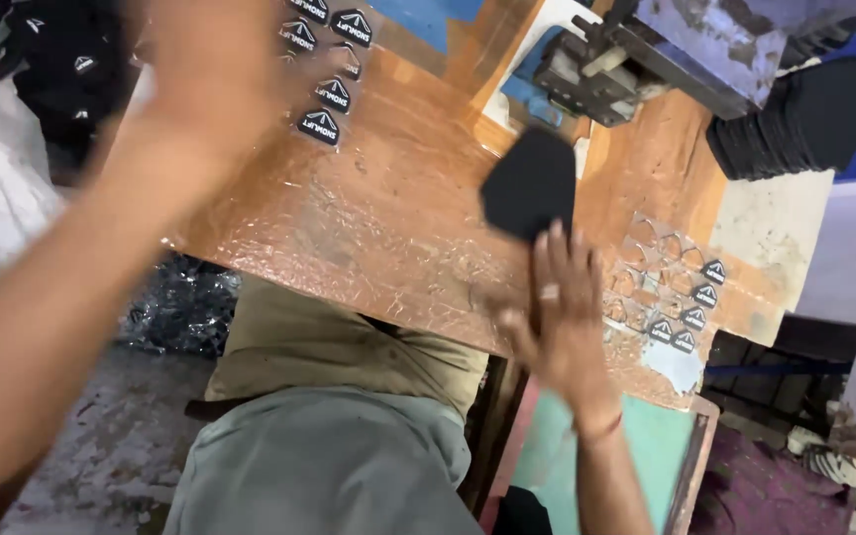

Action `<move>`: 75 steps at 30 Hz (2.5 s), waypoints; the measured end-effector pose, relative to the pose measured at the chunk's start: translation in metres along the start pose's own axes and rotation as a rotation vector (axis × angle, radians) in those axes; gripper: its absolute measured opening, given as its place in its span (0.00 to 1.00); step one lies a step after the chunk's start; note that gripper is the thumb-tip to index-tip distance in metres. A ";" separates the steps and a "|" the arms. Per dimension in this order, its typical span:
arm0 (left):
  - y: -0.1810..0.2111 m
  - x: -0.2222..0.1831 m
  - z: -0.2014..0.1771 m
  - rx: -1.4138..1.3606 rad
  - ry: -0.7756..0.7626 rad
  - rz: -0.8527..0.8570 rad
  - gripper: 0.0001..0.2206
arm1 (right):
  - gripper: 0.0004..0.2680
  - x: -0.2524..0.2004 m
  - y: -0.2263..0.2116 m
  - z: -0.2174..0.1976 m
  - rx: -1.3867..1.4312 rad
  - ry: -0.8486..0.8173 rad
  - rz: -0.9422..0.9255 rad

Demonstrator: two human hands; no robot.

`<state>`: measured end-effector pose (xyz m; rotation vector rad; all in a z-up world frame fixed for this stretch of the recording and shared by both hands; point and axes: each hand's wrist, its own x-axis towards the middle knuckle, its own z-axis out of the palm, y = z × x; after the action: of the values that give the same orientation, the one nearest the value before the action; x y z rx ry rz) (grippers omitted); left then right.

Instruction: Applying heat-transfer logos to fabric pieces using a heat press machine.

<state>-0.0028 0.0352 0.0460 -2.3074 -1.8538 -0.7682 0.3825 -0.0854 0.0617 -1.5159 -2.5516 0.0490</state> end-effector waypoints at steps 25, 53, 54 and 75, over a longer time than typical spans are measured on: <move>0.147 0.024 0.105 -0.266 -0.236 0.267 0.32 | 0.14 0.045 0.050 -0.032 0.178 0.164 0.099; 0.144 0.008 0.093 -0.188 -0.206 0.292 0.32 | 0.07 0.115 0.042 0.008 1.198 0.041 0.534; 0.142 0.008 0.097 -0.184 -0.207 0.293 0.32 | 0.07 0.119 0.064 0.019 1.202 0.042 0.532; 0.140 0.011 0.111 -0.296 -0.121 0.261 0.35 | 0.07 0.128 0.102 0.029 1.096 0.408 0.556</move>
<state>0.1658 0.0489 -0.0125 -2.7626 -1.5200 -0.9356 0.4067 0.0773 0.0379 -1.4267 -1.2801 0.9139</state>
